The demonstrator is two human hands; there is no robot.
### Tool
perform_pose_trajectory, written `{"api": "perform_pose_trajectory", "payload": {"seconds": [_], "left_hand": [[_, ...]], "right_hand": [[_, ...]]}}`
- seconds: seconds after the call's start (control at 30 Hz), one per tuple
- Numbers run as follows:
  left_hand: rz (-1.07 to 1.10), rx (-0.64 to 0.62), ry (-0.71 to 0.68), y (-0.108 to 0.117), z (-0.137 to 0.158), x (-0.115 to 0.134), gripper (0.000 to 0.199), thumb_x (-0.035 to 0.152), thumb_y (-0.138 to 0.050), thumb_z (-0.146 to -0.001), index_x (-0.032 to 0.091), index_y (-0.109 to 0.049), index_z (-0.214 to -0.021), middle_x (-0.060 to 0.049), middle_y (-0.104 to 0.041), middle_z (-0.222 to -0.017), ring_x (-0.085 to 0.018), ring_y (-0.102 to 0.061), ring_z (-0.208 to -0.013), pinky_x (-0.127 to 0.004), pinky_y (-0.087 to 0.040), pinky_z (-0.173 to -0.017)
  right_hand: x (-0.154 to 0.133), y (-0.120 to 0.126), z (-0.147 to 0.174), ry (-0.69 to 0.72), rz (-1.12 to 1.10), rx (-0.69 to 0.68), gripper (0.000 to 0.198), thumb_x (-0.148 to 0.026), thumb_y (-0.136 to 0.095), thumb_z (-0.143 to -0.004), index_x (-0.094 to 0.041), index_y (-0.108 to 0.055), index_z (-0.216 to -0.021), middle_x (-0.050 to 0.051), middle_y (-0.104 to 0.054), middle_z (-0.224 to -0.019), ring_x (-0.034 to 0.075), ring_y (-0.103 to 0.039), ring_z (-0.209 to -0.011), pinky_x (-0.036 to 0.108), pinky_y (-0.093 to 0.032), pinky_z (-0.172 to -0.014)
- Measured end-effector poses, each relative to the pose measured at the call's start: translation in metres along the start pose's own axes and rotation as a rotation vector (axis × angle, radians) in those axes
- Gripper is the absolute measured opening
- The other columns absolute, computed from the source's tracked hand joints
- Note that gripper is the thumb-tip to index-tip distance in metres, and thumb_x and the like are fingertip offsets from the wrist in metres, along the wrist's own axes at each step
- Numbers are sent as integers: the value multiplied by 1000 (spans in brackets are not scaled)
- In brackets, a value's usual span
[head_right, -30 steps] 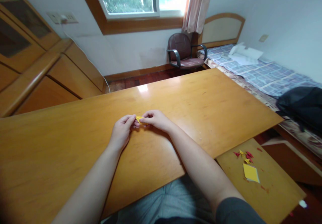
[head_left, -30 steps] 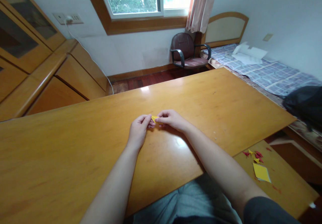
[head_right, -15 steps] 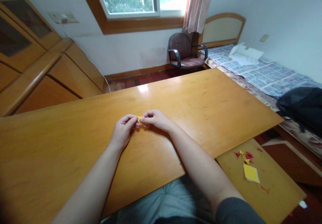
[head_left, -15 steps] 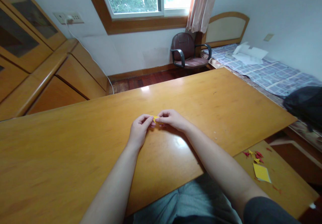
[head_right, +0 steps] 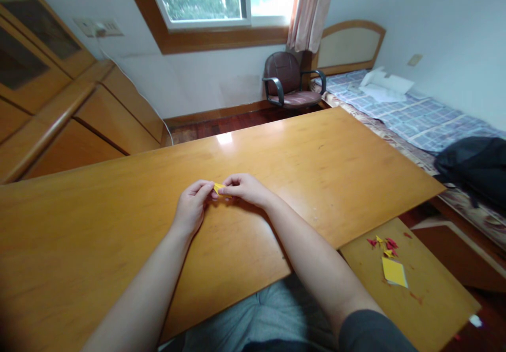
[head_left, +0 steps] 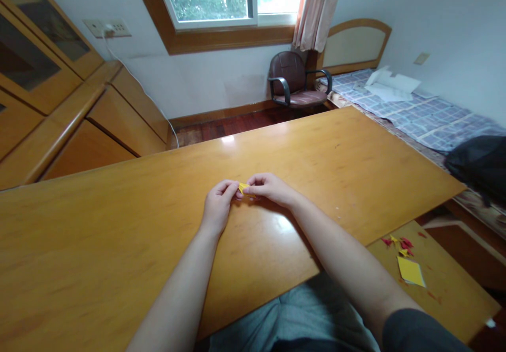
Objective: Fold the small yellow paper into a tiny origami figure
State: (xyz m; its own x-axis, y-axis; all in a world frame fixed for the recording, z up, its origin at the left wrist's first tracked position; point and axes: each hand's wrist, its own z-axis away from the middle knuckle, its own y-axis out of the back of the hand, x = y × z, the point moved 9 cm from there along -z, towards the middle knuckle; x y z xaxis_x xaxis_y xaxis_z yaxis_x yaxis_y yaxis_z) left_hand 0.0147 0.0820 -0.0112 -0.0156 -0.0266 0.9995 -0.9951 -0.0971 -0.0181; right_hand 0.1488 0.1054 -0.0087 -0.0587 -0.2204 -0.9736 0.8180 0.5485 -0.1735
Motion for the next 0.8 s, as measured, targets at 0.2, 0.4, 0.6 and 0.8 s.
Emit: {"api": "perform_pose_trajectory", "payload": {"seconds": [0.2,0.4,0.6,0.8], "left_hand": [[-12,-6,2,0,-1,-2,26,37,-63,-86,17,-66,-70,0,-64,-65,-13,-59,-63,-23,-47,-62],[-4,-16,14,-3,0,3,27,42,-65,-83,18,-67,-71,-1,-64,-64,-13,-60,-62,-23,-48,-62],[0,-7,55,-2,1,-2,25,41,-74,-75,17,-70,-79,-1,-68,-67,-14,-61,-62,-22,-48,-60],[16,14,53,0,0,-3,24,40,-74,-76,17,-69,-75,-1,-67,-65,-13,-59,-61,-22,-47,-61]], "right_hand": [[2,1,-2,-6,6,6,40,-45,-84,-62,-13,-64,-76,-3,-62,-60,9,-52,-54,22,-38,-54],[1,3,-2,9,13,8,38,-45,-84,-64,-13,-65,-74,-2,-63,-61,9,-54,-56,22,-40,-56],[1,2,-1,10,19,8,40,-46,-85,-63,-13,-66,-75,-1,-62,-62,10,-54,-57,23,-40,-56],[-1,3,-1,1,0,62,42,-44,-87,-58,-13,-64,-75,-3,-60,-61,8,-52,-56,22,-38,-56]]}}
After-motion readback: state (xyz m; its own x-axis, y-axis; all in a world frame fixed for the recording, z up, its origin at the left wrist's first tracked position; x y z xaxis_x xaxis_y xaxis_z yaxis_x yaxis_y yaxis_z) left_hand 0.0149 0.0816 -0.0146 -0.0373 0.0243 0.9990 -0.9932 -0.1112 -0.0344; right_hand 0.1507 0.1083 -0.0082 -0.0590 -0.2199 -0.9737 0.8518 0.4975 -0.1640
